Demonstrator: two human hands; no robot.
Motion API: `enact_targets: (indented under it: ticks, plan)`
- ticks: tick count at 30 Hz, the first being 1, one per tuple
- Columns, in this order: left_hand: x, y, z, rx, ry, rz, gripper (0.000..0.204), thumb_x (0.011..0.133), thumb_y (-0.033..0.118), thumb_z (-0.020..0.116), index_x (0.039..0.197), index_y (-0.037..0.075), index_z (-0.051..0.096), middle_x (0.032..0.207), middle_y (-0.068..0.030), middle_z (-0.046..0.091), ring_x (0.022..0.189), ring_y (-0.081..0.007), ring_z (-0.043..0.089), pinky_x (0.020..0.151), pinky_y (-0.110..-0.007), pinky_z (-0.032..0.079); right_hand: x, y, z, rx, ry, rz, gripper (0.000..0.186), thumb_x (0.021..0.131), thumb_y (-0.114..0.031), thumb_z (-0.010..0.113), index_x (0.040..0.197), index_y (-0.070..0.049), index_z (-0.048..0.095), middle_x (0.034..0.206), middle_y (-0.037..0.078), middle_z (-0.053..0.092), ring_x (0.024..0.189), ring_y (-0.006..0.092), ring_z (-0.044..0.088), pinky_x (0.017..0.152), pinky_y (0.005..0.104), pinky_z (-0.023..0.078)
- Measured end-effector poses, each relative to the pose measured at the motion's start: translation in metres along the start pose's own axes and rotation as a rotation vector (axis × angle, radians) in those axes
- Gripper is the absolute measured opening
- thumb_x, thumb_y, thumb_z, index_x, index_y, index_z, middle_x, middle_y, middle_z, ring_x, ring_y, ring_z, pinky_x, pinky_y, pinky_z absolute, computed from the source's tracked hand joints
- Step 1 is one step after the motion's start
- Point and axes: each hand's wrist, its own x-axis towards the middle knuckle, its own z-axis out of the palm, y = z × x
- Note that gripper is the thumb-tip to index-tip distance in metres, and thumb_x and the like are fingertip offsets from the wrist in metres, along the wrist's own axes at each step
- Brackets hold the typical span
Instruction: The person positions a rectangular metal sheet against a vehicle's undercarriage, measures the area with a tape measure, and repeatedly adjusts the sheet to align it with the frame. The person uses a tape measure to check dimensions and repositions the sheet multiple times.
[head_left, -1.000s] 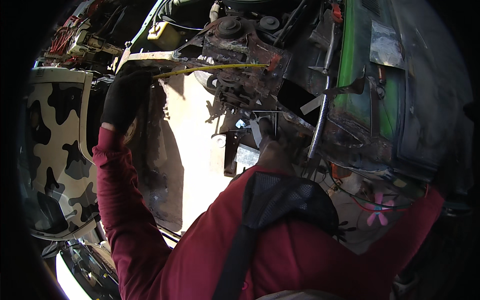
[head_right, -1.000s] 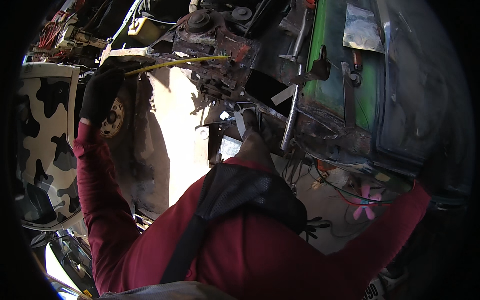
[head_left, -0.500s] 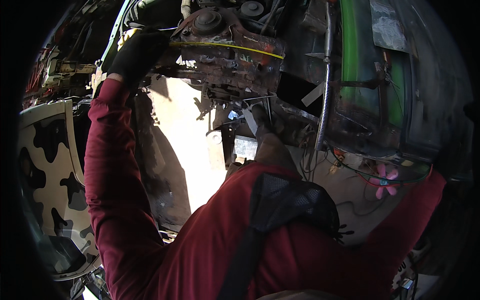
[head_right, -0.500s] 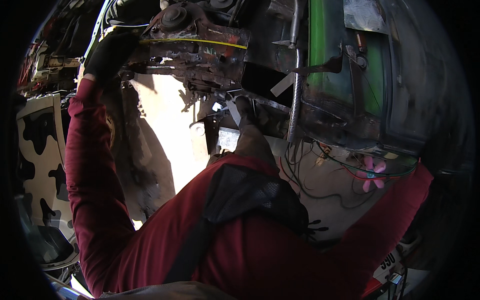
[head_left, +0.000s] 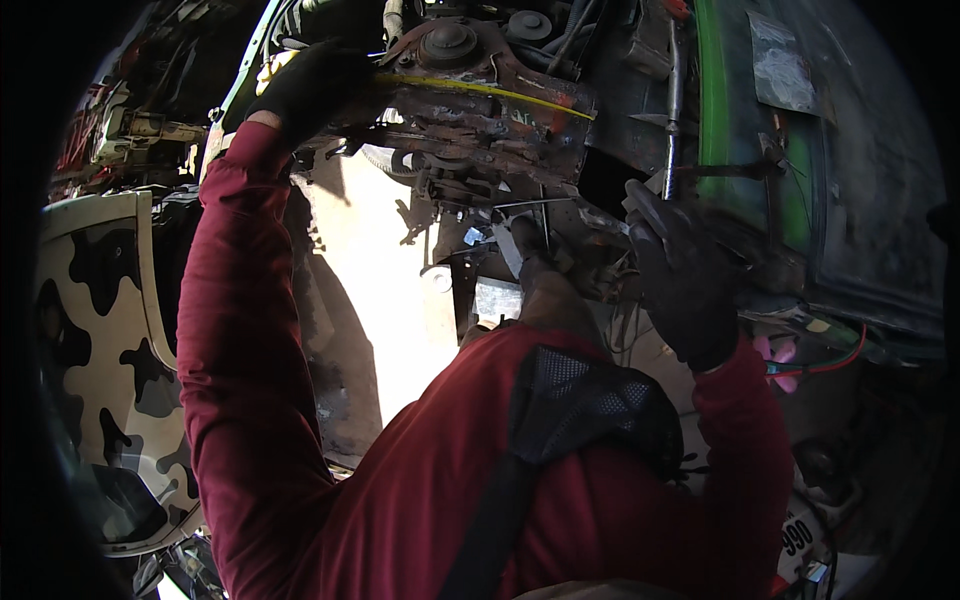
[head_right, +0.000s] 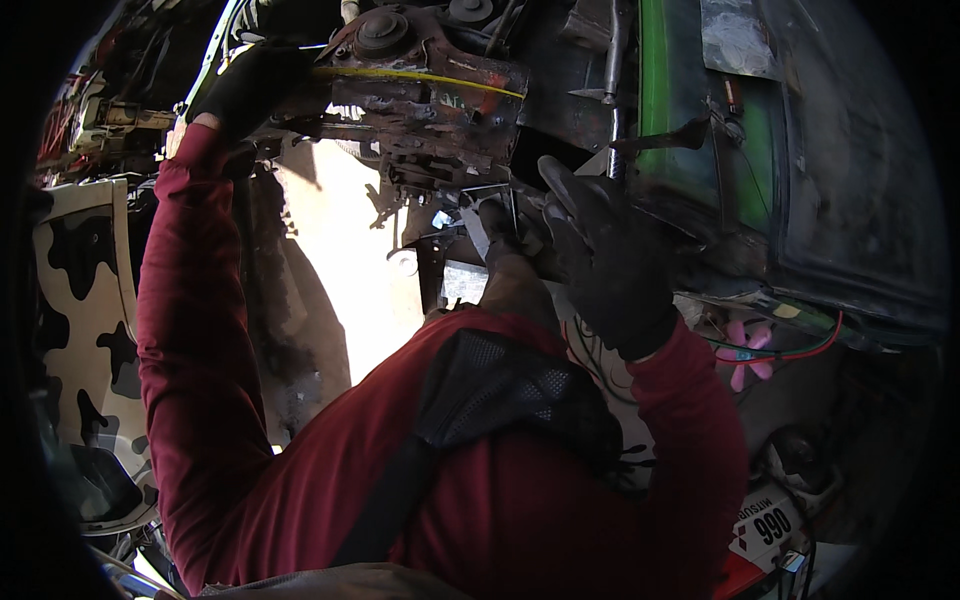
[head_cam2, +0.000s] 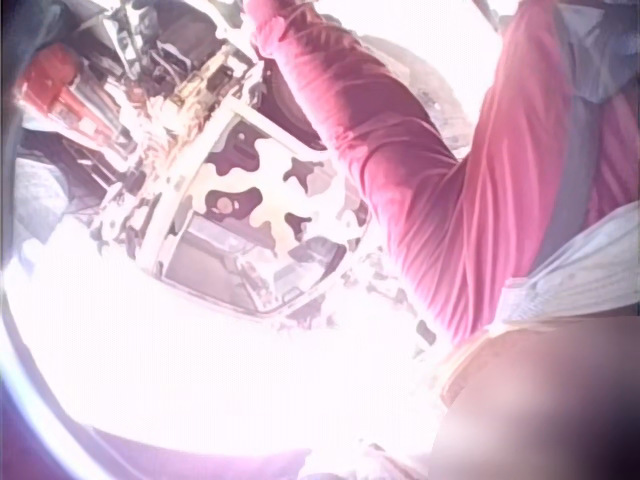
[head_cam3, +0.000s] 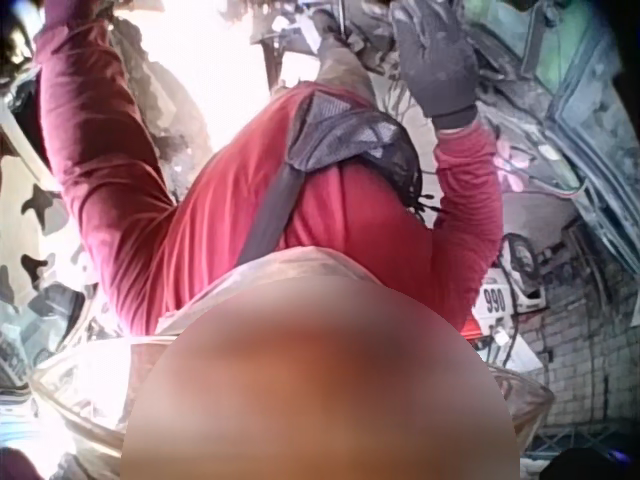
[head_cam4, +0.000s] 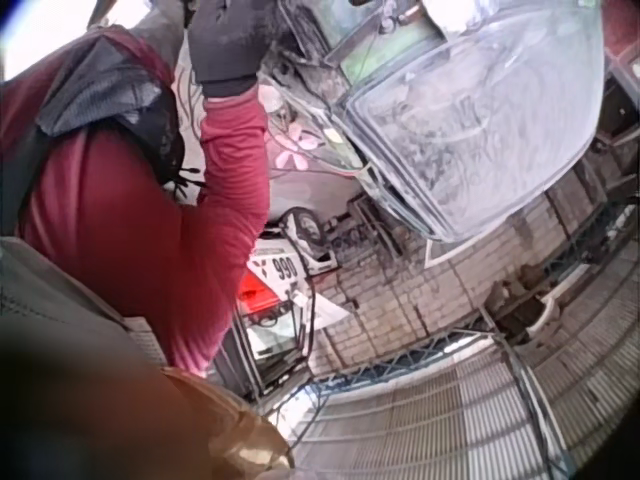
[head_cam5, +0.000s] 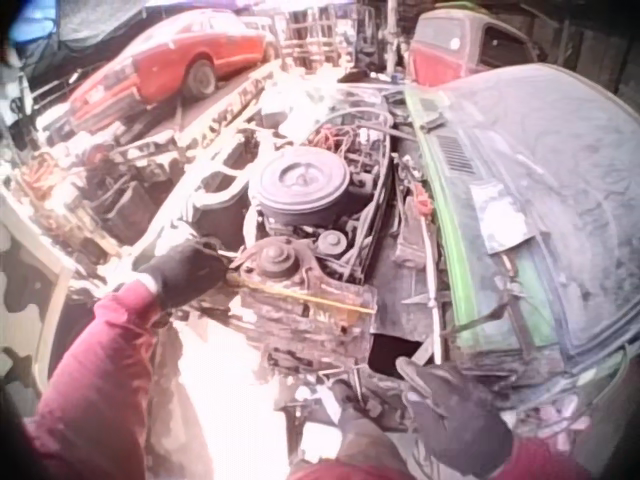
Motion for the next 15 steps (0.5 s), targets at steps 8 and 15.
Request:
enact_targets:
  ticks: [8,15]
  plan:
    - [0.011,0.0,-0.004,0.276,-0.021,0.147,0.012,0.096,0.016,0.068,0.092,0.009,0.077,0.099,-0.0062,0.076,0.1,-0.0261,0.076,0.089,-0.038,0.062,0.091,0.033,0.076,-0.297,0.165,-0.077,0.057,0.098,-0.008,0.066,0.153,-0.003,0.054,0.14,0.022,0.06,0.129,0.0392,0.062,0.106,0.0456,0.054]
    - [0.004,-0.004,-0.022,-0.301,-0.019,-0.047,0.02,0.098,0.02,0.063,0.085,0.009,0.072,0.09,-0.0101,0.073,0.096,-0.0351,0.068,0.088,-0.048,0.055,0.126,0.076,0.09,-0.654,0.066,-0.132,0.024,0.094,-0.013,0.067,0.117,-0.011,0.073,0.118,0.012,0.069,0.103,0.031,0.074,0.086,0.0442,0.062]
